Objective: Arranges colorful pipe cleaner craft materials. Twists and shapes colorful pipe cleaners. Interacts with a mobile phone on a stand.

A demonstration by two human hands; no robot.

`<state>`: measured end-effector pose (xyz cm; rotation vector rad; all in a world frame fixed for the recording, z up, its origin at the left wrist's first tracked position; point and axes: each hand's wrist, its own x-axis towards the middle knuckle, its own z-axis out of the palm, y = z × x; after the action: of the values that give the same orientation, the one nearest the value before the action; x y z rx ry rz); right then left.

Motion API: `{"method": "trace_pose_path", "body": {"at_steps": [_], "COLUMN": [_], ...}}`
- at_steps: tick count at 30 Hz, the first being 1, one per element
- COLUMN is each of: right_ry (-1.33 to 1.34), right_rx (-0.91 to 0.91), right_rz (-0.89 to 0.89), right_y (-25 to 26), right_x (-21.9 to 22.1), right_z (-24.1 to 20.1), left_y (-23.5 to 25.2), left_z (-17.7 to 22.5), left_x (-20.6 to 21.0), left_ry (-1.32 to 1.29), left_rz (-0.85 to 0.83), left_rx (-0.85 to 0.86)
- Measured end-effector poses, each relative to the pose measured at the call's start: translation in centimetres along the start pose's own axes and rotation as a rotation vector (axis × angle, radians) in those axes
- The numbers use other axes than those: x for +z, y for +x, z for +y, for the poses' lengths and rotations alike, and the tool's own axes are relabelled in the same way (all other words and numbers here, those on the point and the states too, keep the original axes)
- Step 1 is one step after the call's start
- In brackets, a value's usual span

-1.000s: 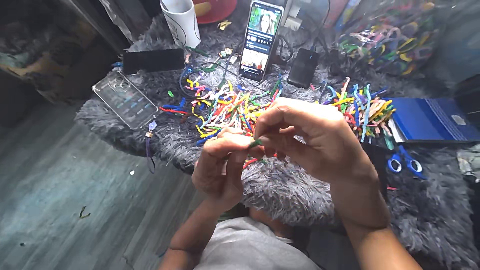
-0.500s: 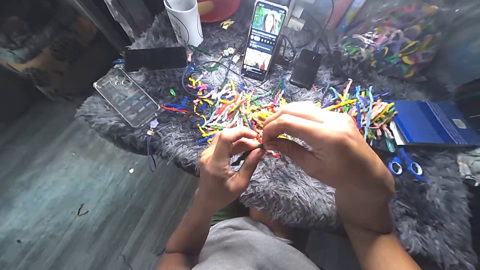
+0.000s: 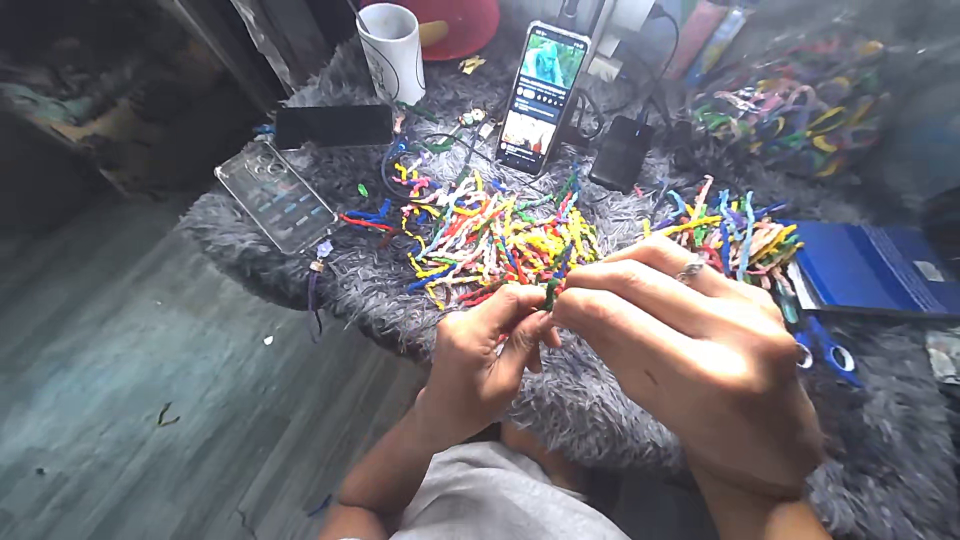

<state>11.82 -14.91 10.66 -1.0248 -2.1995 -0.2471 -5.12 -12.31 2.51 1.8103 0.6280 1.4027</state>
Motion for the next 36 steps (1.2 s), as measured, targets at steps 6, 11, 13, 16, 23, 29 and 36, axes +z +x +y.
{"method": "trace_pose_path", "body": {"at_steps": [6,11,13,16,23,29,36], "right_ry": [0.385,0.778,0.820,0.733,0.327,0.455,0.558], "right_rx": [0.001,0.102,0.083,0.029,-0.028,0.004,-0.043], "right_rz": [0.055,0.037,0.004,-0.023,0.009,0.016,-0.023], "right_y": [0.3,0.7,0.7,0.4,-0.2,0.1,0.2], "right_x": [0.3,-0.1,-0.2,-0.2,-0.7,-1.2,-1.1], "right_z": [0.8,2.3,2.5,2.3,1.8,2.4,3.2], "left_y": [-0.2,-0.1,0.1,0.5,0.1,0.0,0.8], "left_z": [0.9,0.2,-0.3,-0.4,-0.1,-0.4,-1.3], "left_x": [-0.3,-1.1,-1.6,-2.1,-1.3,-0.9,-2.2], "left_ry": [-0.587,-0.676,-0.633,-0.448,-0.262,-0.724,-0.253], "left_rz": [-0.042,-0.153,-0.227,-0.285,-0.116,-0.116,-0.431], "left_rx": [-0.098,-0.014,0.013,0.028,-0.221,-0.145,0.030]}}
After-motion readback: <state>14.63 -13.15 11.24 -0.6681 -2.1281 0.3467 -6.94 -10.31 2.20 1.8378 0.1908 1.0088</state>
